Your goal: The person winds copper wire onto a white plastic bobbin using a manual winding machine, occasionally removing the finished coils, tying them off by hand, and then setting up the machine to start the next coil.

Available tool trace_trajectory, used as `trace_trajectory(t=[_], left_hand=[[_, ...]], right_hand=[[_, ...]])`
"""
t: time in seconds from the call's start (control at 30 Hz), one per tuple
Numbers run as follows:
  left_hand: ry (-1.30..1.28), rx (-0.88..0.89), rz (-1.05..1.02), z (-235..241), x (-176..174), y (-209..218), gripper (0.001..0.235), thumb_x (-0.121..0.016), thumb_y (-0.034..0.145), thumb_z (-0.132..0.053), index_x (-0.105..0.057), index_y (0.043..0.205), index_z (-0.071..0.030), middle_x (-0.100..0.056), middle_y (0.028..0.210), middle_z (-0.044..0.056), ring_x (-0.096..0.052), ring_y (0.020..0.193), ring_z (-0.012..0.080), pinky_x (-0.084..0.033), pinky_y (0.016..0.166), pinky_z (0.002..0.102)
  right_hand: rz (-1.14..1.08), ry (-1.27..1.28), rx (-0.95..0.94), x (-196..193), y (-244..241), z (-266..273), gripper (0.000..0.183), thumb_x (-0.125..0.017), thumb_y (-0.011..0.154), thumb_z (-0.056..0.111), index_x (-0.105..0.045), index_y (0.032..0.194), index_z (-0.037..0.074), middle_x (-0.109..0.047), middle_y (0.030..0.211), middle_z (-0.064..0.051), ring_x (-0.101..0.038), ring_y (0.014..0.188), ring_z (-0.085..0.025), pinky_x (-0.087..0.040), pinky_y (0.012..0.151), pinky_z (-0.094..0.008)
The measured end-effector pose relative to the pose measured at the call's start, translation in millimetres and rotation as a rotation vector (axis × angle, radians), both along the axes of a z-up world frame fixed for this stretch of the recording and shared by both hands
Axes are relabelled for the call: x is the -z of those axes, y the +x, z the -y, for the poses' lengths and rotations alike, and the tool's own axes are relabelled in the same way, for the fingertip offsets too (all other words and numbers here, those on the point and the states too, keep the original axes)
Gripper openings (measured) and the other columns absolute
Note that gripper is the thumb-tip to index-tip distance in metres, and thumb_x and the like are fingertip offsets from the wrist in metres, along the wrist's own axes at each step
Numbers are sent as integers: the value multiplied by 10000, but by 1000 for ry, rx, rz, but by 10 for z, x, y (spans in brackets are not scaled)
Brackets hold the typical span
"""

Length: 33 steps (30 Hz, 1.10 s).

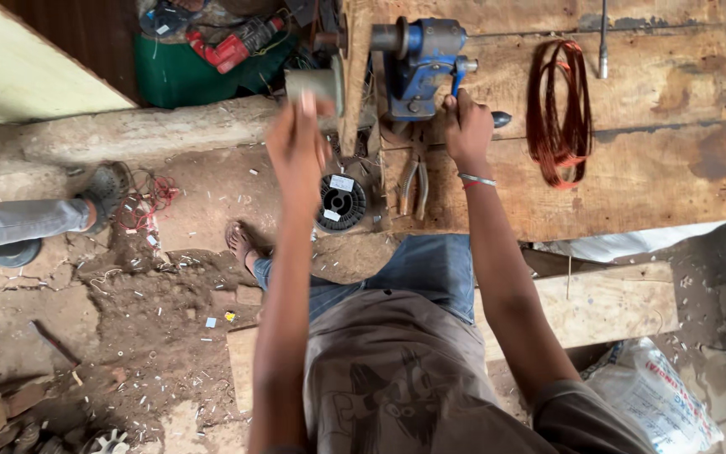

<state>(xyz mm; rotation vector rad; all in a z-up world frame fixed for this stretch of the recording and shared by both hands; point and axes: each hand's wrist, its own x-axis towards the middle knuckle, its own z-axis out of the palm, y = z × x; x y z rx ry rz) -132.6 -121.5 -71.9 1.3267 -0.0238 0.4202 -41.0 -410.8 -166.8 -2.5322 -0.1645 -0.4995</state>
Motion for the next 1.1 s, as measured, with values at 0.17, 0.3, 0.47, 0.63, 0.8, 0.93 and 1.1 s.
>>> trace_trajectory(t=[0.17,0.3,0.47,0.63,0.8,0.93,1.1], left_hand=[[-1,-85,-249,239,1159,-897,391,-517,1106,-339,-696,931,-39,-649,724,-12,-470,494,33,-364,444,249],[5,-39,-340,322,1571,-1177,438,-541,1096,-347,-687,865,-5,-597,657,16,-531,538,71,-420,510,259],[-40,-53,-401,328,1741,-1194,440,-539,1092,-341,-677,863,9,-632,693,49,-566,595,92,-456,576,274],[-20,-2,-356,355,1735,-1213,451,-528,1099,-350,-680,862,2,-659,741,53,-591,647,101,-478,627,285],[-28,8,-313,360,1721,-1309,453,-536,1096,-332,-671,849,22,-671,743,57,-611,670,101,-511,653,288],[-35,14,-404,357,1729,-1304,447,-545,1085,-314,-674,837,34,-640,703,54,-594,648,94,-510,635,289],[9,11,-381,345,1700,-1339,453,-536,1088,-310,-655,803,21,-642,683,53,-583,621,102,-498,612,290]], right_hand=[[50,-84,-78,-72,-11,32,144,-602,1007,155,-643,969,22,-640,685,-244,-625,632,-461,-473,559,-547],[-9,-140,-34,-78,-54,63,189,-611,1013,166,-649,880,37,-649,675,-247,-637,630,-456,-490,573,-550],[-319,-198,-76,-252,21,241,365,-565,1087,236,-623,803,14,-618,604,-189,-640,538,-352,-510,545,-476],[-597,-189,-193,-675,127,408,392,-557,1069,254,-640,765,20,-590,590,-110,-593,508,-270,-459,481,-431],[-348,-357,-251,-1164,64,409,432,-556,1071,217,-656,685,50,-540,520,-65,-527,424,-244,-424,433,-402],[305,-260,-356,-1446,210,461,225,-556,990,78,-668,797,50,-557,629,-84,-547,547,-244,-456,529,-347],[507,-110,-159,-1385,856,641,381,-610,1118,125,-569,761,-2,-454,593,-138,-456,497,-310,-356,537,-434]])
